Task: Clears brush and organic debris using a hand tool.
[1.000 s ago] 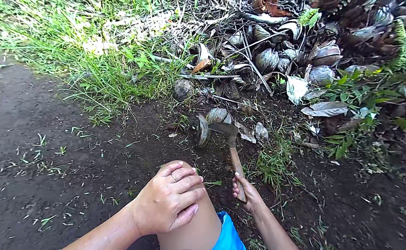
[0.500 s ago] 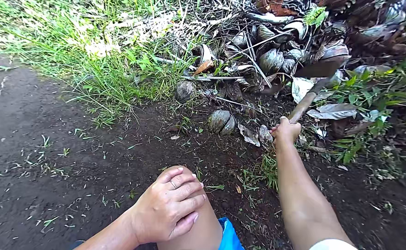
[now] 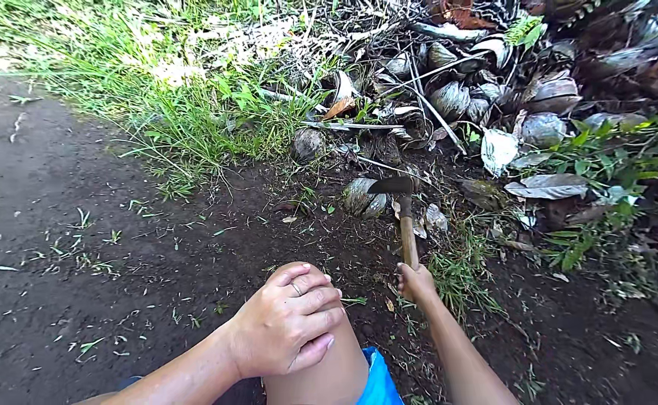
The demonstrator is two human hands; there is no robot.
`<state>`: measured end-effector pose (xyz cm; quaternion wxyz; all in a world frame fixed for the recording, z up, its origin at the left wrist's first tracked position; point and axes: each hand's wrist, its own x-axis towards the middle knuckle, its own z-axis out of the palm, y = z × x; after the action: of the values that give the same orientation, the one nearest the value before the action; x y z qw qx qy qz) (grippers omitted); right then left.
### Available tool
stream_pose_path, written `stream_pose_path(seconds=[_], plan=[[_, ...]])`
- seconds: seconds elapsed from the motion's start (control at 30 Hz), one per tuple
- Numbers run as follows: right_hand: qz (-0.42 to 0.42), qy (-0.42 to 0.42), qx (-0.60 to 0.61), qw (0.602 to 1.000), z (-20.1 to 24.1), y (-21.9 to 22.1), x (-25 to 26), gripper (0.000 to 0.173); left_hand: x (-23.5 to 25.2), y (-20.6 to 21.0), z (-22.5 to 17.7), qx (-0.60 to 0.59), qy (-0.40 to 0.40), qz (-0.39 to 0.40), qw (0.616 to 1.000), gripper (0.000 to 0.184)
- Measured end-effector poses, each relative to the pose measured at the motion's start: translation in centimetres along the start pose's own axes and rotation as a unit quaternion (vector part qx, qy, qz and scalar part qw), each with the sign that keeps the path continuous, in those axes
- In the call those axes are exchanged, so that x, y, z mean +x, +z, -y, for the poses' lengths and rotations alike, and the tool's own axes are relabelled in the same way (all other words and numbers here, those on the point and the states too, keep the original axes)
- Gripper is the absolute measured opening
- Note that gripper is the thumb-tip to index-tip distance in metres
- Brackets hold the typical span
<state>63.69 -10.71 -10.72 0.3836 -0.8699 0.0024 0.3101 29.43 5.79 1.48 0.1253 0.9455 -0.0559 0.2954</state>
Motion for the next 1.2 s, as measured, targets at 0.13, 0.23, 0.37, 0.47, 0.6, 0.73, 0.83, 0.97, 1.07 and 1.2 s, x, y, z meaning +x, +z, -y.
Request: stream_pose_path(seconds=[0.13, 0.23, 0.37, 0.47, 0.6, 0.73, 0.83, 0.97, 1.07, 1.2], plan=[[-0.031, -0.011, -0.113, 0.993, -4.7, -3.5, -2.4, 0.040, -0.2, -0.1, -0.3, -0.001, 0.002, -0.001, 1.000, 0.037], [-0.043, -0.048, -0.112, 0.992, -5.9, -2.9, -3.9, 0.036, 0.1, 0.1, -0.7, -0.001, 0.005, 0.001, 1.000, 0.037], [-0.001, -0.161, 0.015, 0.987, -1.7, 0.0, -5.2, 0.035, 0.4, 0.1, -0.8, 0.000, 0.007, 0.007, 1.000, 0.038], [0.073, -0.211, 0.093, 0.970, 2.6, 3.6, -5.4, 0.037, 0.3, 0.0, -0.7, 0.002, 0.004, 0.010, 1.000, 0.038], [0.096, -0.243, -0.070, 0.963, 4.2, 8.7, -3.4, 0.040, -0.3, -0.4, -0.6, 0.006, -0.003, 0.014, 1.000, 0.037], [0.115, -0.175, -0.406, 0.889, 1.7, 11.5, -1.3, 0.046, -1.0, -0.7, -0.5, 0.004, -0.012, 0.009, 1.000, 0.036], [0.131, -0.151, -0.385, 0.901, -1.4, 11.1, -1.9, 0.047, -1.6, -1.1, -0.2, 0.007, -0.024, 0.002, 1.000, 0.036], [0.122, -0.085, -0.182, 0.972, -5.4, 4.9, -1.8, 0.041, -2.8, -1.4, -0.2, -0.002, -0.031, -0.001, 1.000, 0.037], [0.063, -0.082, -0.074, 0.992, -4.6, 0.4, -1.4, 0.036, -2.9, -1.2, -0.4, -0.011, -0.031, -0.005, 0.999, 0.036], [0.004, -0.186, 0.155, 0.970, 2.2, 1.2, 0.2, 0.042, -2.0, -0.7, -0.3, -0.007, -0.022, -0.015, 1.000, 0.037]])
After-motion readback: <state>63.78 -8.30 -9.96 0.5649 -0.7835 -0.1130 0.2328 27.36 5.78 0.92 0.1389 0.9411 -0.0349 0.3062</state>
